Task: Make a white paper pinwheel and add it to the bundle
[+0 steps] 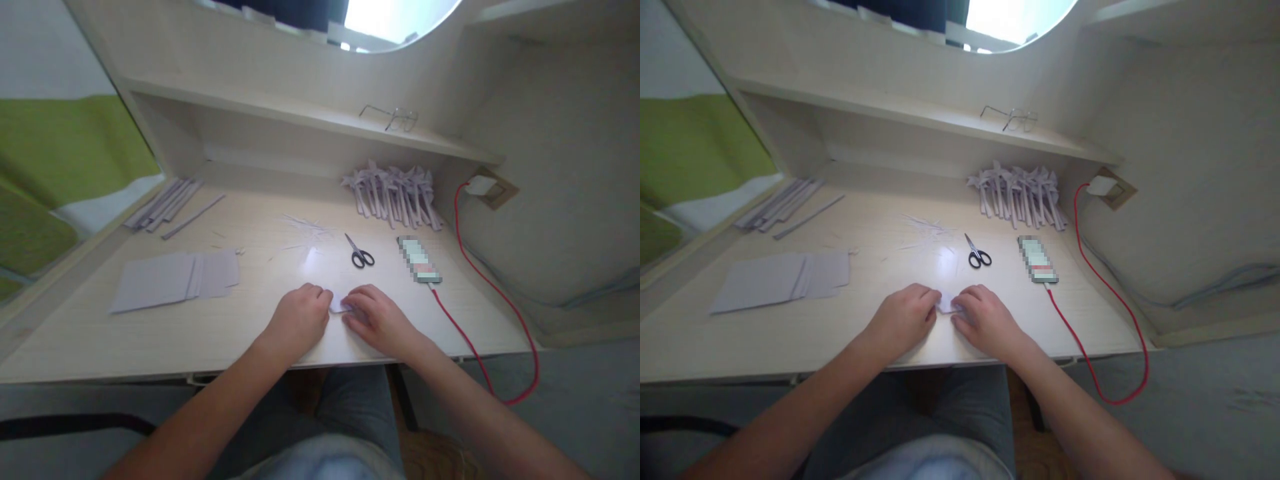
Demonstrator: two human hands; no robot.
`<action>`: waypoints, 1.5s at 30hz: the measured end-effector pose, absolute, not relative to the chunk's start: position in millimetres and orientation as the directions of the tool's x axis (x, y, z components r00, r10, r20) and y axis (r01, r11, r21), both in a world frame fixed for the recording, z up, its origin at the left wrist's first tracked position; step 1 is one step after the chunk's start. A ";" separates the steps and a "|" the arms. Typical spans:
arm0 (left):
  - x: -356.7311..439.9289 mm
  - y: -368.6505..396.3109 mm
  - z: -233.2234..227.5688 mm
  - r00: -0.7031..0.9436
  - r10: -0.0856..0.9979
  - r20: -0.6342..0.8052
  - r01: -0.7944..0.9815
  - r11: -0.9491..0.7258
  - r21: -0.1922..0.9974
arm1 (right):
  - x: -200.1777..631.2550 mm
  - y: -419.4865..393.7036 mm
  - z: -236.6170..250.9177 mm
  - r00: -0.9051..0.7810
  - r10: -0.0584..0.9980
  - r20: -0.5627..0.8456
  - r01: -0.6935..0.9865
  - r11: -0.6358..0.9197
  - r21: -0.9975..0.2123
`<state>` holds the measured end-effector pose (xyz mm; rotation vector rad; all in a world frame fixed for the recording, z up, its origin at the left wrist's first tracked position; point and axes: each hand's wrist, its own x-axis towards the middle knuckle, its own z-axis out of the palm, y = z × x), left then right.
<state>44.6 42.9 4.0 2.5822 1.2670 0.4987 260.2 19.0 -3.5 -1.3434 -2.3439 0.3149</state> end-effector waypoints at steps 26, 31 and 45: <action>-4.4 171.2 83.0 0.813 0.575 -0.096 0.303 -0.276 0.912 | 253.3 124.0 68.3 -0.312 0.943 0.115 0.328 0.220 -0.919; 1.2 162.2 64.8 0.799 0.593 -0.097 0.287 -0.235 0.929 | 242.2 126.6 55.3 -0.281 0.944 0.173 0.305 0.258 -0.917; 2.9 155.7 37.1 0.766 0.633 -0.113 0.329 -0.234 0.915 | 242.4 127.5 19.4 -0.153 0.972 0.179 0.242 0.213 -0.947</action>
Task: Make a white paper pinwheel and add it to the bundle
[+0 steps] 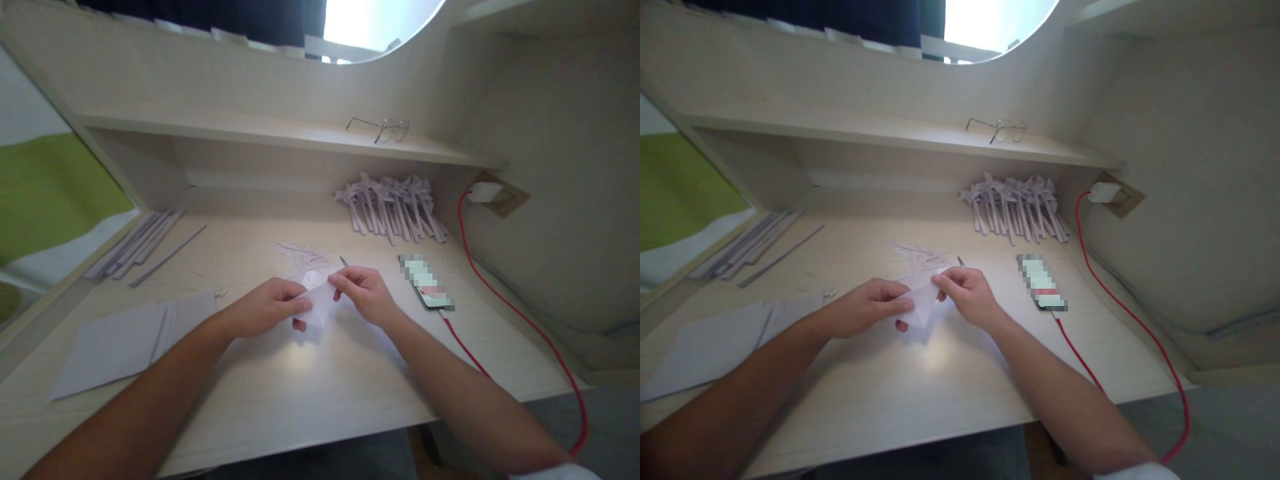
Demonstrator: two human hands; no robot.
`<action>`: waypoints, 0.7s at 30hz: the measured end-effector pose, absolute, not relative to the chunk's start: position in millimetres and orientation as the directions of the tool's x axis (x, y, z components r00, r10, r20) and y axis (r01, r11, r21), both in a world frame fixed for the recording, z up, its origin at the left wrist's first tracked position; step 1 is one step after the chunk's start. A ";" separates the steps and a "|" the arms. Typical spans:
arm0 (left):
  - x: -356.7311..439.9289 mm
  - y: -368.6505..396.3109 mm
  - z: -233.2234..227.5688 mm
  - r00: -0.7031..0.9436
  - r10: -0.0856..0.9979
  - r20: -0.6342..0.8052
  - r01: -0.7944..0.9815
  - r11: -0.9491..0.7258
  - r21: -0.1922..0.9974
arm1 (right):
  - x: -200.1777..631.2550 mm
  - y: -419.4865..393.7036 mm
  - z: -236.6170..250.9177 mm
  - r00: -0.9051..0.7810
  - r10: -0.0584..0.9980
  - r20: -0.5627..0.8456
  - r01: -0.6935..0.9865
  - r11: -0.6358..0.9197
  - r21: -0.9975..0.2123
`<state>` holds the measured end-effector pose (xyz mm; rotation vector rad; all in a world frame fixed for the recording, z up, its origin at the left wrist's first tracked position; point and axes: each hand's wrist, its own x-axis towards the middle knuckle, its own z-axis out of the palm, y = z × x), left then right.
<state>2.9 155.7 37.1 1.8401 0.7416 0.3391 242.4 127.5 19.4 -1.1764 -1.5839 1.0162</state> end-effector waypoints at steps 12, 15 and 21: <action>10.0 151.5 38.6 0.613 0.789 0.044 0.232 -0.233 0.945 | 234.0 127.2 10.1 -0.145 0.984 0.099 0.010 0.101 -0.995; 11.1 152.8 35.1 0.536 0.841 0.072 0.179 -0.197 0.964 | 236.8 128.8 12.9 -0.115 0.989 0.094 -0.019 0.092 -0.996; 13.8 154.1 25.9 0.517 0.856 -0.014 0.024 0.002 1.000 | 240.4 126.8 20.5 -0.129 0.987 0.099 -0.139 0.080 -0.987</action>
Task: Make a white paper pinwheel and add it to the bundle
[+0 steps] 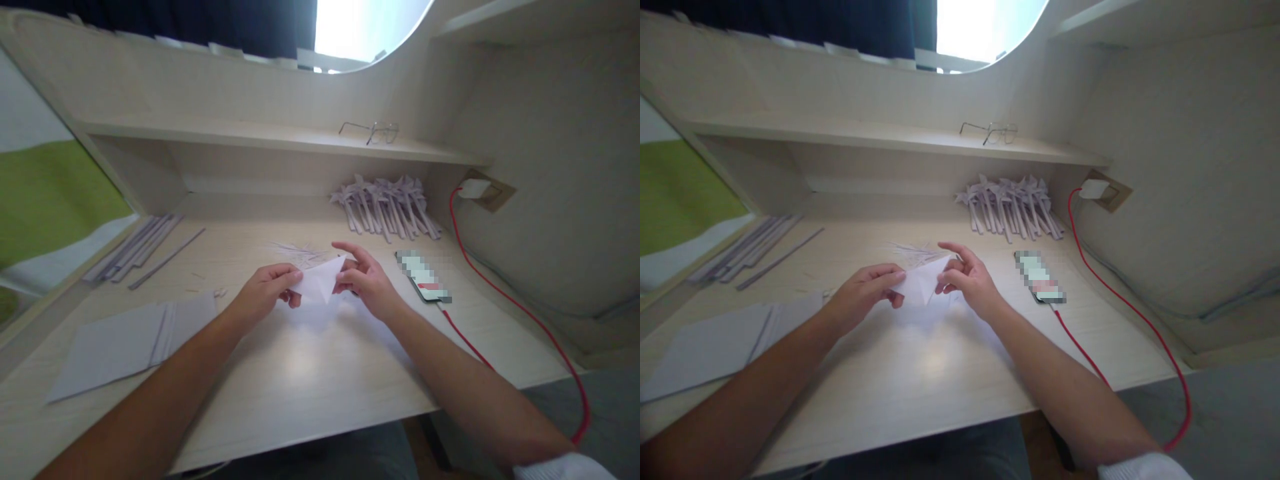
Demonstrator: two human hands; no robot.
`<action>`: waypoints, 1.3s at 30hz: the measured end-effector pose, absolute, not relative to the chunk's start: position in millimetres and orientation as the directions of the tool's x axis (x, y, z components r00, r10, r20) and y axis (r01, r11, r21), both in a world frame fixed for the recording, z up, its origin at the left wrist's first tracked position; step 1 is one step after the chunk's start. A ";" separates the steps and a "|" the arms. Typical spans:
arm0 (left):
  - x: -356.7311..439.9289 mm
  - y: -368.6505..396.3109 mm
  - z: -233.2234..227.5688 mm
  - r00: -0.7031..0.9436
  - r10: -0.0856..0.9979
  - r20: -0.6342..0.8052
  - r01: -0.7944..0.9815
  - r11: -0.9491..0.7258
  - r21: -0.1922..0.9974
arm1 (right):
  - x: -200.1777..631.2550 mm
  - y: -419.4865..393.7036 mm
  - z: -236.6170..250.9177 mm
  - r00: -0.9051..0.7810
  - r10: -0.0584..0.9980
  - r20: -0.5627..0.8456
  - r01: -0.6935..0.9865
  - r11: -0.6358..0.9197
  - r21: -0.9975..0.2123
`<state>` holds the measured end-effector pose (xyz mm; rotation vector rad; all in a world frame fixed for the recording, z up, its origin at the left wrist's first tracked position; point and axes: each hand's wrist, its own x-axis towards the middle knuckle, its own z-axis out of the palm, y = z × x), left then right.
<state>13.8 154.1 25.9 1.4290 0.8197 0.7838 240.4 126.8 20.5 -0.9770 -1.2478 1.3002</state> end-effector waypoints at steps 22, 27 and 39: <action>15.0 149.1 21.3 0.583 0.806 -0.099 0.125 0.032 0.992 | 236.9 93.1 45.8 -0.326 0.817 0.475 0.710 0.544 -0.448; 13.3 144.1 27.3 0.443 0.895 0.062 0.204 -0.168 0.965 | 232.0 97.1 37.4 -0.175 0.928 0.329 0.630 0.362 -0.687; 27.3 129.4 22.6 0.357 0.911 0.207 0.437 -0.359 0.825 | 219.3 91.2 23.6 -0.044 0.944 0.327 0.587 0.289 -0.757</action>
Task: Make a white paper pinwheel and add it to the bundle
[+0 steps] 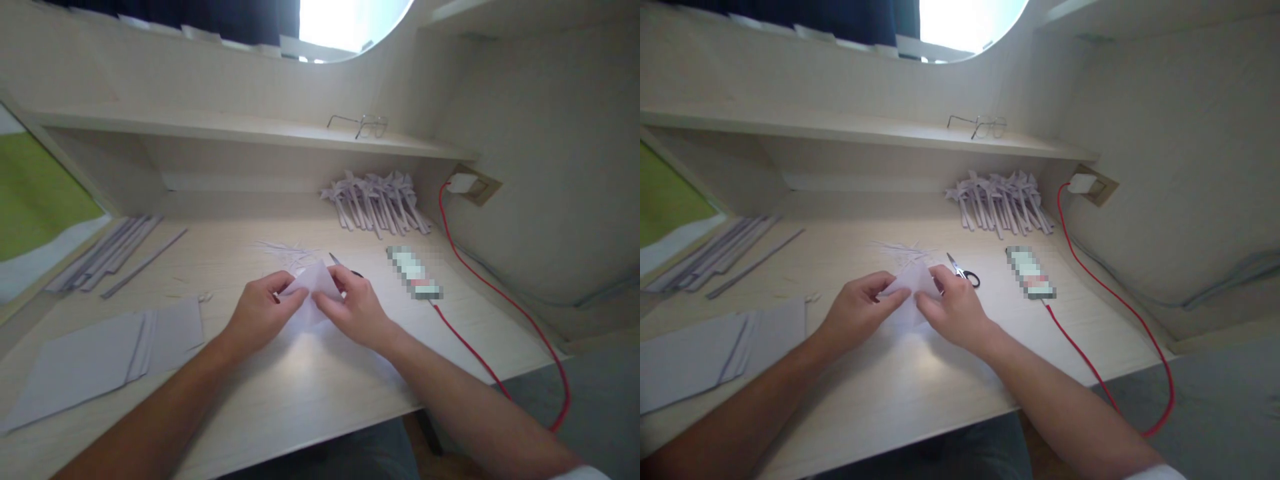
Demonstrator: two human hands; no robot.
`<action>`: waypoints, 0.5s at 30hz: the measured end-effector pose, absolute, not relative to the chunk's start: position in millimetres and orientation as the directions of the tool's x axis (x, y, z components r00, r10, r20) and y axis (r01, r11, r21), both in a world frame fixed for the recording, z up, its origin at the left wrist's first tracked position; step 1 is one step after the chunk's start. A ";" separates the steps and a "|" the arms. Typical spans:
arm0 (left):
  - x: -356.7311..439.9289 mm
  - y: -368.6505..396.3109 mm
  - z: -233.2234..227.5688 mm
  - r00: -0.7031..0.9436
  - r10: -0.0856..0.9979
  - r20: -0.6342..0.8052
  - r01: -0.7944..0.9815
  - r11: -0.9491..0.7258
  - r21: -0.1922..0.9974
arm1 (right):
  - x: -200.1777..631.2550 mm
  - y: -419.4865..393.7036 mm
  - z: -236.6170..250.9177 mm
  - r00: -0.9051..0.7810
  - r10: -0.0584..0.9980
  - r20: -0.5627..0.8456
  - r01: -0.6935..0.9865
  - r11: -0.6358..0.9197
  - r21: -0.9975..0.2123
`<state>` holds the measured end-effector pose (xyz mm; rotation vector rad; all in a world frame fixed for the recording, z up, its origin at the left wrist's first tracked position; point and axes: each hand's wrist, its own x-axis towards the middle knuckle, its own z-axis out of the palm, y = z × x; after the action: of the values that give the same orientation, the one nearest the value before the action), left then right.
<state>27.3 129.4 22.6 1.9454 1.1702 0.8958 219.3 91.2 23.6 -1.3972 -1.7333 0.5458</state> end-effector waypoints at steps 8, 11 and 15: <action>18.6 126.0 23.9 0.302 0.950 0.082 0.415 -0.209 0.886 | 272.1 81.2 23.3 0.115 0.978 0.176 0.579 0.078 -0.812; 17.9 124.0 22.7 0.324 0.945 0.045 0.327 -0.156 0.932 | 275.3 85.0 22.0 0.120 0.982 0.145 0.487 0.069 -0.871; 19.5 122.5 23.1 0.366 0.924 0.113 0.306 -0.234 0.923 | 255.9 96.7 27.3 -0.078 0.997 -0.001 0.278 0.021 -0.960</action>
<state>19.5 122.5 23.1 1.7450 1.0896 0.8790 255.9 96.7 27.3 -1.3688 -1.4793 1.1124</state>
